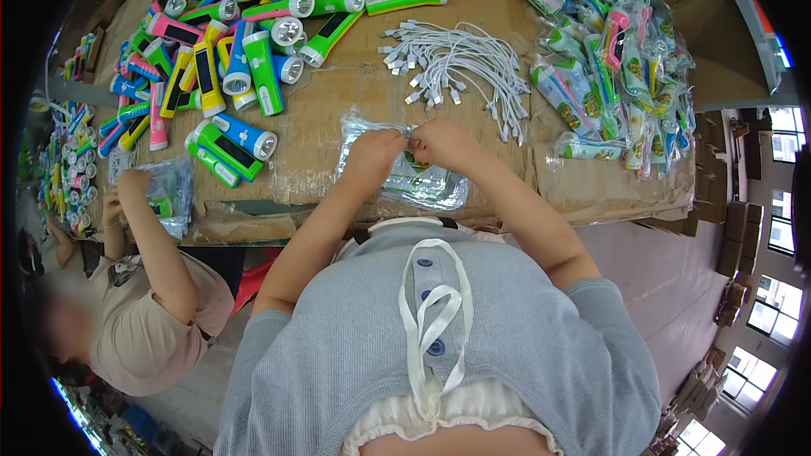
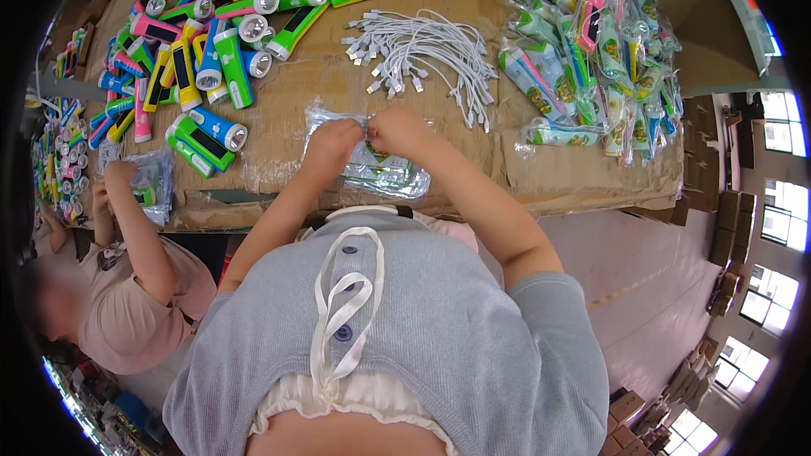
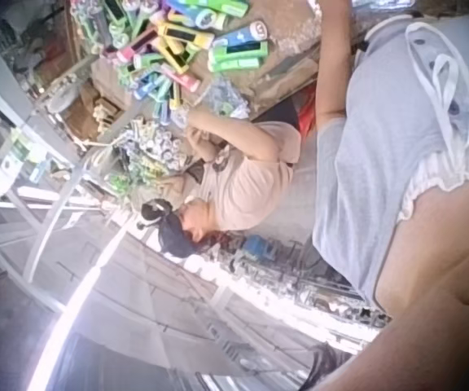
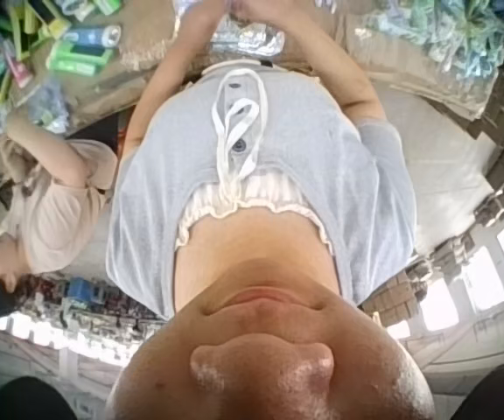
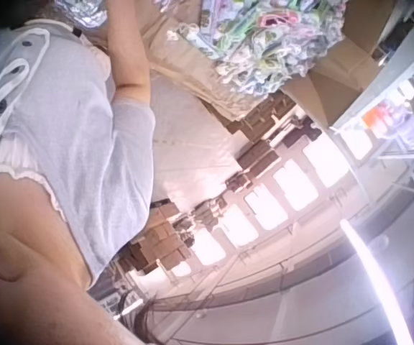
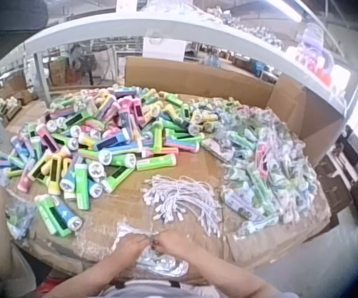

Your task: Pack flashlights and USB cables into plastic packaging at an assembly line.

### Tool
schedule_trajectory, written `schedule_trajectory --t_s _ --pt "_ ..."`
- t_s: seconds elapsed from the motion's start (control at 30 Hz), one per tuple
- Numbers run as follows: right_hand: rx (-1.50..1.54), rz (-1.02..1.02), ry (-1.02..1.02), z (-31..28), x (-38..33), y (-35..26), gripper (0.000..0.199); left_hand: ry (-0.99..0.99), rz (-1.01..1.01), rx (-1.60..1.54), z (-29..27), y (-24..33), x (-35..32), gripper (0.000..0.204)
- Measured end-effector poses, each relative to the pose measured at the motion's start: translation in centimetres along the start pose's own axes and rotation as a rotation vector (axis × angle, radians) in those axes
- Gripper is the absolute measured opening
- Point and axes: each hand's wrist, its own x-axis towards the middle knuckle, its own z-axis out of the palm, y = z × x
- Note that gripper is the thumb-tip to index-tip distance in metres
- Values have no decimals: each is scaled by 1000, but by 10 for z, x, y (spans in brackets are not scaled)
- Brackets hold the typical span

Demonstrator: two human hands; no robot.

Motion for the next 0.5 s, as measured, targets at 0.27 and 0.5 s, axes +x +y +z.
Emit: schedule_trajectory --t_s 0.27,0.5 --pt "123 6 180 17 5 13 17 -58 24 99 -17 1 5 12" --pt "-175 51 801 -55 26 40 19 -171 -91 98 -54 16 -41 18"
